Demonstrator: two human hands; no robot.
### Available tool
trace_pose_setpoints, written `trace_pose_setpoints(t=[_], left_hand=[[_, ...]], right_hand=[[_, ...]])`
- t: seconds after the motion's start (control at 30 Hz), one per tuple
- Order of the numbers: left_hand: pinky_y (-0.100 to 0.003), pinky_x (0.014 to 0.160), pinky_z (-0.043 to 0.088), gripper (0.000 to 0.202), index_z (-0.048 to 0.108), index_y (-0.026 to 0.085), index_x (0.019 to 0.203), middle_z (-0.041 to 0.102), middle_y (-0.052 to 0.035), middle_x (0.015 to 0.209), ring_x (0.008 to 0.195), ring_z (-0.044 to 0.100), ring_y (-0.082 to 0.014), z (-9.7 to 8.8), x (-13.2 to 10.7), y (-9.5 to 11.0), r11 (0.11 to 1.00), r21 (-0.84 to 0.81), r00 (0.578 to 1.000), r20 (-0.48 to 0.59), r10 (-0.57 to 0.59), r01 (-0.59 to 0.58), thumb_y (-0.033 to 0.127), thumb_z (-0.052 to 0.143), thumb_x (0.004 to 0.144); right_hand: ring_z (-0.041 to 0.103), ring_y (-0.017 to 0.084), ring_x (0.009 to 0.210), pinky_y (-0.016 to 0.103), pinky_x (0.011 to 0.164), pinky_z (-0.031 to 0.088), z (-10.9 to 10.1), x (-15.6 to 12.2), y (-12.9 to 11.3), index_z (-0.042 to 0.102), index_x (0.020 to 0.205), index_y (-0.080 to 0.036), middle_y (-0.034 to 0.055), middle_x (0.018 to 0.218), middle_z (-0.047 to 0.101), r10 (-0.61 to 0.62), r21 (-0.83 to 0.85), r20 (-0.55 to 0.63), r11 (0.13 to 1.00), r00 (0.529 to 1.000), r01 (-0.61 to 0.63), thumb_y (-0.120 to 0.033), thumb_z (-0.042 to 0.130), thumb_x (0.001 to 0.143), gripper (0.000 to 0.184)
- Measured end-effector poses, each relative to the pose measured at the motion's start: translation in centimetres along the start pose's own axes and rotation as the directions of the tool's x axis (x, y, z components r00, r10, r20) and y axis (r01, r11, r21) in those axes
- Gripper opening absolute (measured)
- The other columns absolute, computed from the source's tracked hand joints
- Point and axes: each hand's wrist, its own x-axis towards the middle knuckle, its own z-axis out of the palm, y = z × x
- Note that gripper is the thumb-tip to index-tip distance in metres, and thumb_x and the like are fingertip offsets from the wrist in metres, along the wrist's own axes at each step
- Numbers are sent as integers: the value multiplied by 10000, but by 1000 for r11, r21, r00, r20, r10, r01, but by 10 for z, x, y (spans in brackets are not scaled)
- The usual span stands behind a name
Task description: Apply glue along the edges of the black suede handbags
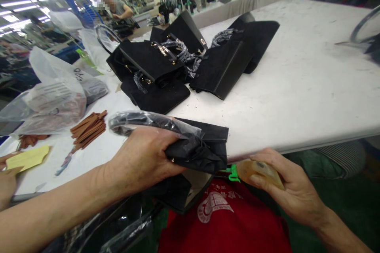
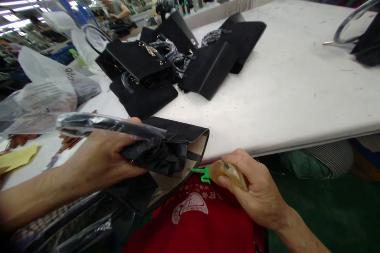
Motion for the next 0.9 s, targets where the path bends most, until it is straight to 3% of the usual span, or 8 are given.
trace_pose_setpoints(t=[0.53, 0.67, 0.9], left_hand=[[-317, 688, 463, 151, 732, 192, 827, 697, -58, 819, 749, 631, -204, -2, 12, 9, 997, 54, 991, 114, -63, 57, 297, 643, 765], [-337, 692, 463, 148, 730, 191, 838, 692, -62, 820, 753, 634, -221, -1, 13, 10, 996, 66, 991, 119, -65, 58, 291, 650, 763], [-319, 684, 450, 143, 729, 195, 841, 691, -51, 814, 752, 625, -207, 1, 13, 8, 997, 72, 992, 115, -46, 38, 299, 663, 769]], right_hand=[[634, 168, 793, 241, 649, 515, -1, -8, -4, 621, 1140, -249, 20, 965, 627, 14, -98, -1, 995, 1000, -14, -288, 627, 982, 163], [636, 167, 819, 237, 677, 517, 0, -7, -5, 626, 1136, -233, 35, 1004, 629, -33, -195, -54, 981, 998, 22, -281, 615, 986, 157], [628, 137, 809, 207, 680, 498, 0, -10, -2, 615, 1151, -244, 15, 999, 619, -26, -214, -92, 977, 995, 6, -273, 612, 995, 159]])
